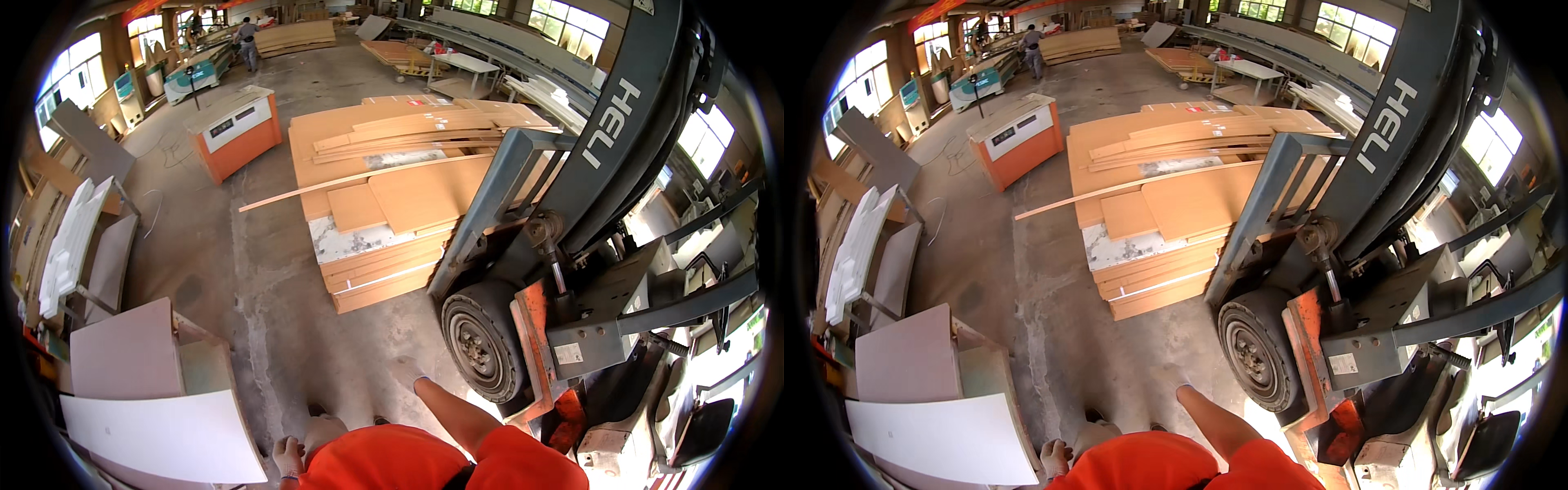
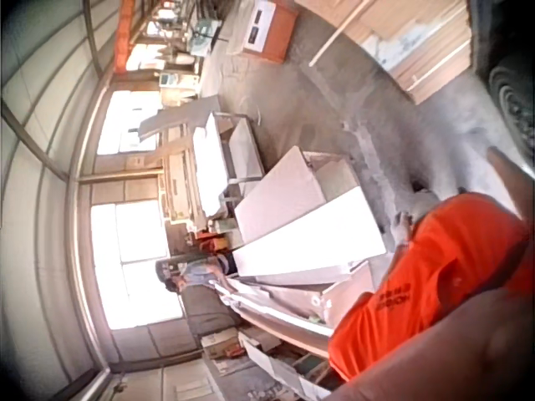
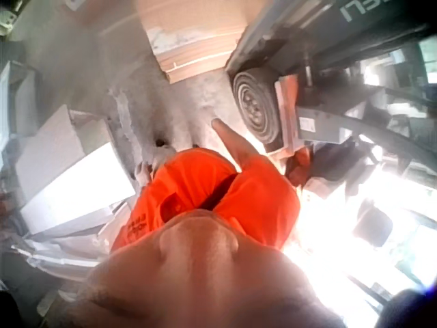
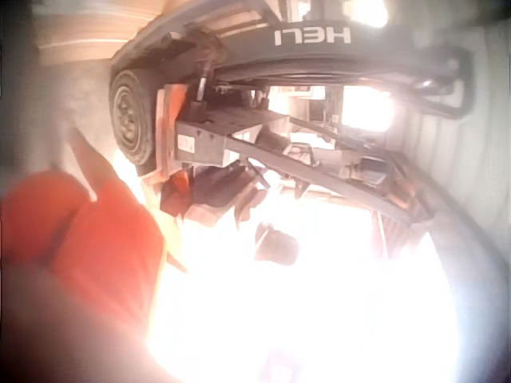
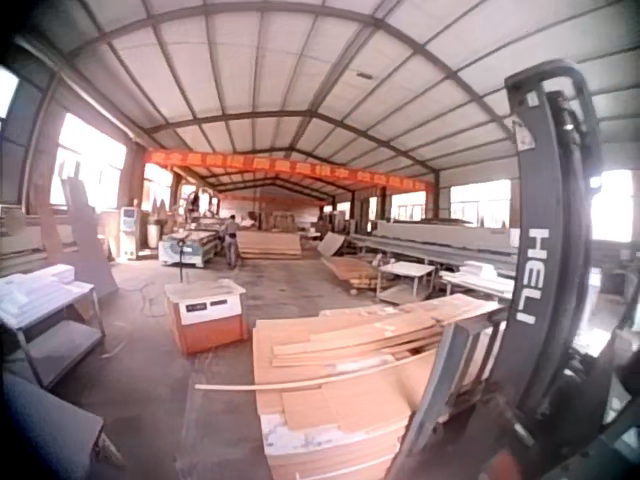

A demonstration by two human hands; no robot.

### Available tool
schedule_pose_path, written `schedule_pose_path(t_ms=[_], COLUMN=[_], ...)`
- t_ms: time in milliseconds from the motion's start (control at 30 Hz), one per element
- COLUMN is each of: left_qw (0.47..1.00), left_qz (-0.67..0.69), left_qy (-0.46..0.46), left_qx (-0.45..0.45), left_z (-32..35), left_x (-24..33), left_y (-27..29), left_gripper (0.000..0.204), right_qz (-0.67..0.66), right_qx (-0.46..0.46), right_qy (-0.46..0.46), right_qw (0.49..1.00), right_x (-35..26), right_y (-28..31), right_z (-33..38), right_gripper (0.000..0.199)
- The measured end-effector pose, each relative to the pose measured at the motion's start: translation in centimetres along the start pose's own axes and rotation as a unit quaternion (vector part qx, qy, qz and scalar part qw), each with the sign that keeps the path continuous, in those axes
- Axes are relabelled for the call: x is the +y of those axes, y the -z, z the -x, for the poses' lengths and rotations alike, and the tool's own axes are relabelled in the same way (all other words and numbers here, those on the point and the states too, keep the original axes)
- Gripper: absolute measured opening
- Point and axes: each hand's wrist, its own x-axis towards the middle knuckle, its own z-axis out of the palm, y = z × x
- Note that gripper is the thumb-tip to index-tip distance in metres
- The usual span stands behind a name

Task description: The person moves several long wooden boards and flat panels from a stacked pallet onto nearby work benches.

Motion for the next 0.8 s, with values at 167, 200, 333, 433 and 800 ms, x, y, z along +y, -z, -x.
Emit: schedule_pose_path(t_ms=[167, 200, 333, 433, 800], left_qw=[0.996, 0.995, 0.974, 0.947, 0.630], left_qz=[0.035, 0.029, -0.049, -0.136, -0.553], left_qy=[-0.074, -0.090, -0.211, -0.287, -0.534], left_qx=[-0.019, -0.020, -0.060, -0.052, -0.111], left_z=[-15.6, -19.0, -32.6, -42.0, -59.9], left_x=[5.6, 7.3, 17.0, 26.0, 50.4], left_y=[-2.2, -2.2, -4.2, -6.1, -28.5], left_gripper=[0.014, 0.012, 0.010, 0.016, 0.070], right_qz=[-0.016, -0.001, -0.079, -0.005, -0.082], right_qx=[-0.086, -0.103, -0.112, -0.068, -0.041], right_qy=[-0.046, -0.050, -0.047, 0.042, -0.050], right_qw=[0.995, 0.993, 0.989, 0.997, 0.995], right_x=[-6.7, -7.9, -12.1, -22.1, -39.0], right_y=[-3.5, -4.5, -7.8, -10.3, -20.1], right_z=[-6.0, -7.9, -18.7, -19.6, -32.2], right_gripper=[0.048, 0.054, 0.053, 0.054, 0.051])
